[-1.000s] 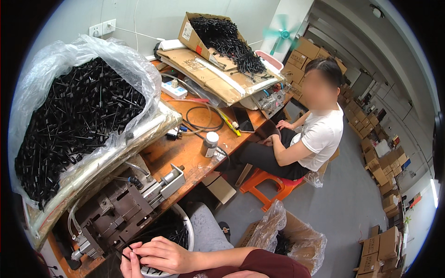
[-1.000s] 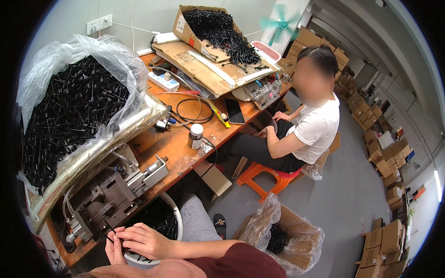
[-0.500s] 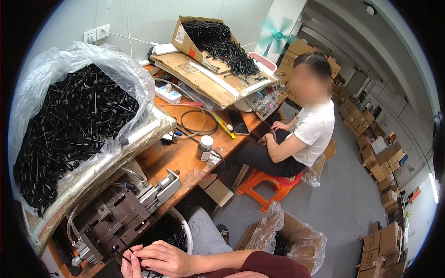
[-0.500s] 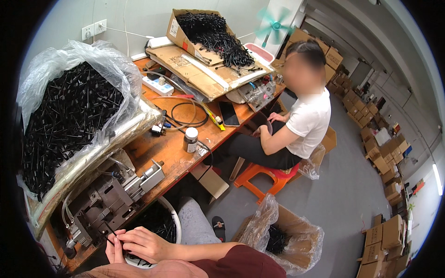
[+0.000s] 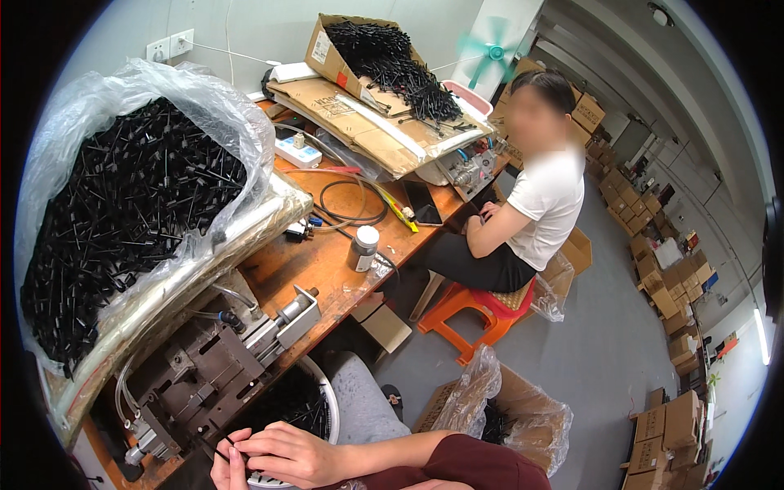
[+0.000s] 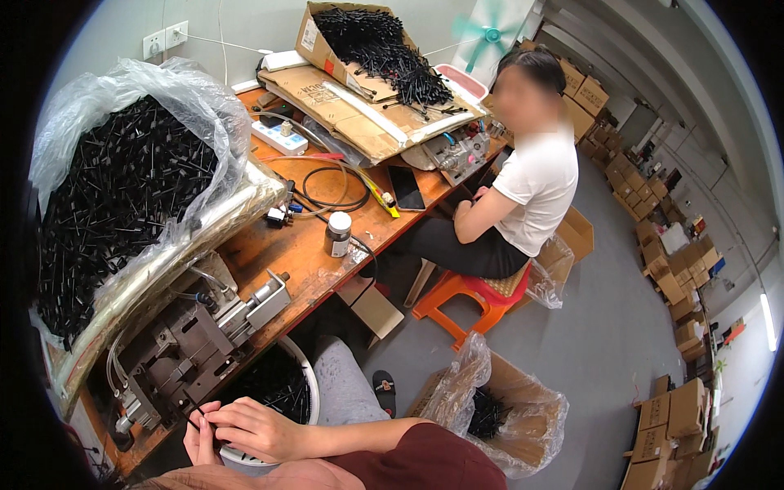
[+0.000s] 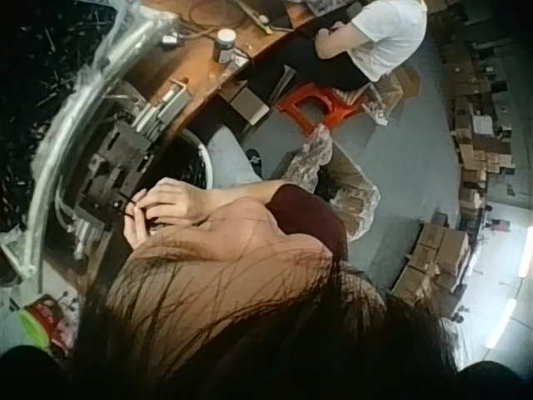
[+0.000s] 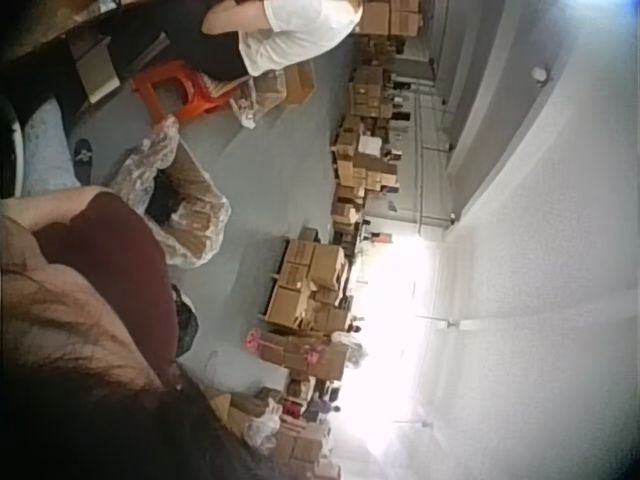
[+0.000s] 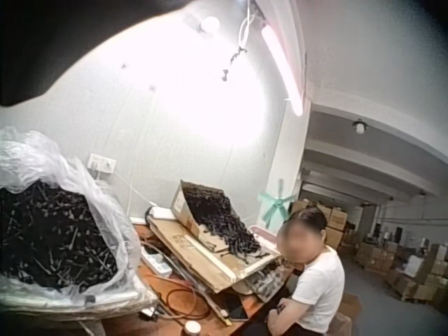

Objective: Assembling small black plastic components using a pneumatic clamping tool.

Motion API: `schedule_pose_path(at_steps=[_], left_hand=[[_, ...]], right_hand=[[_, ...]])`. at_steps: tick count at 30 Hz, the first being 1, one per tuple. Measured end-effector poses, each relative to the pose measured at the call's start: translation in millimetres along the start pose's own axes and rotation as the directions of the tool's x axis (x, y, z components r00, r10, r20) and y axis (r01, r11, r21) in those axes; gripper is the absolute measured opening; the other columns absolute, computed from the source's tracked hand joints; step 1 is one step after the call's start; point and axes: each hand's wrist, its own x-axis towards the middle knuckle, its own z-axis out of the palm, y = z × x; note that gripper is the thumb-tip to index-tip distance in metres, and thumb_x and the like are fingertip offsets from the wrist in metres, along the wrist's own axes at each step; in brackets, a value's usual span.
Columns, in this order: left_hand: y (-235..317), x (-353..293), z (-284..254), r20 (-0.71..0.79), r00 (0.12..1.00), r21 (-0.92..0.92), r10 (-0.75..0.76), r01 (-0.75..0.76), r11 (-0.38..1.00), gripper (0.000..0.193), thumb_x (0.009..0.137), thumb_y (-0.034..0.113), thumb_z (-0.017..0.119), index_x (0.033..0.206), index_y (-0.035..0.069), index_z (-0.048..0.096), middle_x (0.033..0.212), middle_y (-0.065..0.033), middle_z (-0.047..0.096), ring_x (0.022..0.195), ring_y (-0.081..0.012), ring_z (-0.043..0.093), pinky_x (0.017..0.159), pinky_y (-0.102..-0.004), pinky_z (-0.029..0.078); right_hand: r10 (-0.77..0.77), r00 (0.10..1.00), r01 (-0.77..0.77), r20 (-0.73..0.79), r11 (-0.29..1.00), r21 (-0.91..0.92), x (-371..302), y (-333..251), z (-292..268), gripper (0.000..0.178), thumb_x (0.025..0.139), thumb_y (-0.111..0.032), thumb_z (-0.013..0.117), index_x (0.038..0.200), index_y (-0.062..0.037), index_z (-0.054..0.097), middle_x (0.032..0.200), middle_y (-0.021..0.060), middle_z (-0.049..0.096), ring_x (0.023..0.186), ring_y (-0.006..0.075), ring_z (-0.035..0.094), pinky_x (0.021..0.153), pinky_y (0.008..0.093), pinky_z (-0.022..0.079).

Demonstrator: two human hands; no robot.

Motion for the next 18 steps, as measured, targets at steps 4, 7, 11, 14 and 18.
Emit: schedule_pose_path(at_steps=[4,7,11,14,18], left_hand=[[-2.1,-0.6,-6.3,0.023,0.998,-0.084,-0.051,0.053,0.995,0.034,0.104,0.024,0.045,0.120,-0.004,0.055,0.101,-0.0113,0.065,0.091,-0.0139,0.063,0.081,-0.0256,0.049],[-3.1,-4.5,-14.4,0.041,0.994,-0.047,-0.099,0.101,0.994,0.035,0.105,0.025,0.044,0.122,-0.004,0.053,0.103,-0.0129,0.066,0.089,-0.0150,0.064,0.080,-0.0257,0.050],[-10.3,2.3,-26.4,0.118,0.988,-0.054,-0.098,0.105,0.993,0.038,0.105,0.028,0.045,0.126,-0.003,0.052,0.106,-0.0128,0.066,0.087,-0.0159,0.065,0.079,-0.0273,0.052],[-3.1,-0.4,-21.9,0.093,0.989,-0.066,-0.116,0.122,0.990,0.039,0.104,0.027,0.046,0.127,-0.004,0.052,0.106,-0.0124,0.065,0.089,-0.0160,0.065,0.080,-0.0278,0.052],[-5.0,-1.2,-20.2,0.047,0.993,-0.050,-0.110,0.113,0.992,0.039,0.104,0.026,0.047,0.128,-0.004,0.051,0.106,-0.0122,0.065,0.092,-0.0162,0.064,0.082,-0.0280,0.051]], right_hand=[[0.001,1.000,-0.001,0.007,1.000,0.001,3.0,-3.2,0.9,0.032,0.080,-0.006,0.070,0.108,0.0034,0.060,0.127,0.0193,0.055,0.109,0.0330,0.058,0.089,0.0437,0.046],[0.007,1.000,-0.007,0.008,1.000,0.007,-4.6,-2.5,8.6,0.032,0.080,-0.007,0.070,0.109,0.0034,0.059,0.127,0.0195,0.055,0.110,0.0336,0.058,0.089,0.0441,0.046],[-0.013,1.000,0.012,0.012,1.000,0.023,-3.4,0.3,12.8,0.031,0.080,-0.007,0.070,0.108,0.0033,0.059,0.127,0.0200,0.055,0.110,0.0343,0.058,0.090,0.0447,0.047],[-0.018,1.000,0.018,0.005,1.000,0.020,-1.3,-1.1,10.4,0.031,0.080,-0.008,0.070,0.107,0.0034,0.059,0.126,0.0199,0.056,0.108,0.0340,0.058,0.090,0.0450,0.047],[-0.031,1.000,0.031,0.002,0.999,0.013,-1.2,-1.1,8.1,0.030,0.081,-0.008,0.069,0.107,0.0037,0.059,0.124,0.0192,0.057,0.106,0.0337,0.059,0.089,0.0446,0.046]])
